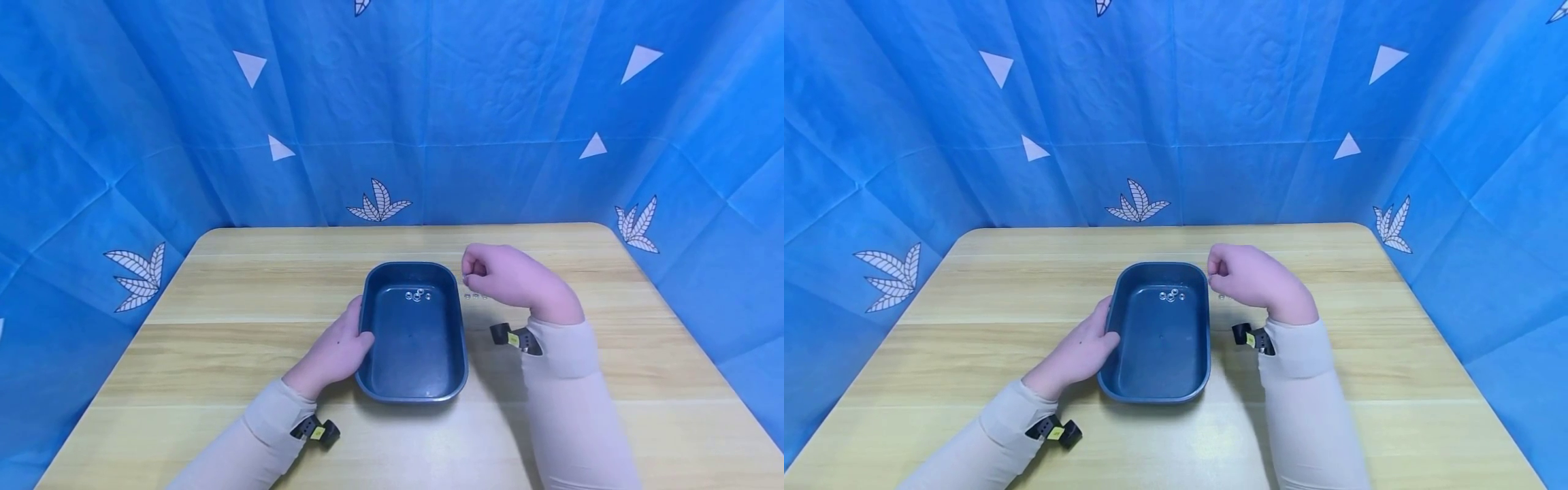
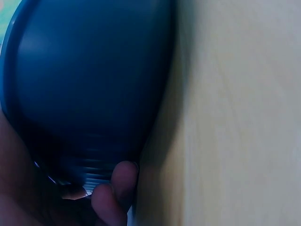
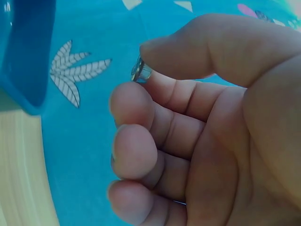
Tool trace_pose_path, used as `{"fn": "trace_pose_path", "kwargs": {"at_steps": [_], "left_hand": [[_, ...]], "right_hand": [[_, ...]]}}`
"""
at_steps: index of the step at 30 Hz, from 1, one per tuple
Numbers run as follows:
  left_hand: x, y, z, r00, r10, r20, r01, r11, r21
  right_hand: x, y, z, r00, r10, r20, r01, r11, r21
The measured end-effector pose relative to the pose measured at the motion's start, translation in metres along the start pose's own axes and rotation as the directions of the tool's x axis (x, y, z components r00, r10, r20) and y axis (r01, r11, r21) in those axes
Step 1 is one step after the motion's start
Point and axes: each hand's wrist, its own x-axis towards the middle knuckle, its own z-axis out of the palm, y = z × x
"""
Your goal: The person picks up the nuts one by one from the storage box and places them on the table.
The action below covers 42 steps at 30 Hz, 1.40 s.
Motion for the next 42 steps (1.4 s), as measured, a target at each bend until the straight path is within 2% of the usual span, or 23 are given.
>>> {"fn": "trace_pose_path", "kwargs": {"at_steps": [4,12,24,31,42], "left_hand": [[0.0,0.0,0.0,1.0,0.005,-0.002,-0.005,1.0,0.002],[0.0,-0.001,0.001,0.999,0.033,-0.014,-0.032,0.999,0.013],[0.0,-0.002,0.001,0.999,0.031,-0.018,-0.031,0.999,0.014],[0.001,-0.002,0.0,1.0,0.007,-0.022,-0.007,1.0,0.013],[0.001,-0.004,0.001,1.0,0.021,-0.02,-0.021,1.0,0.0]], "right_hand": [[-0.004,0.008,-0.005,0.999,0.031,-0.017,-0.031,1.0,-0.005],[-0.008,0.016,-0.009,0.999,0.034,-0.032,-0.035,0.999,-0.025],[-0.008,0.032,-0.012,0.996,0.09,-0.024,-0.09,0.996,-0.001],[-0.003,0.044,-0.007,0.994,0.108,-0.011,-0.107,0.994,0.017],[0.003,0.063,0.001,0.989,0.145,0.003,-0.145,0.989,0.027]]}}
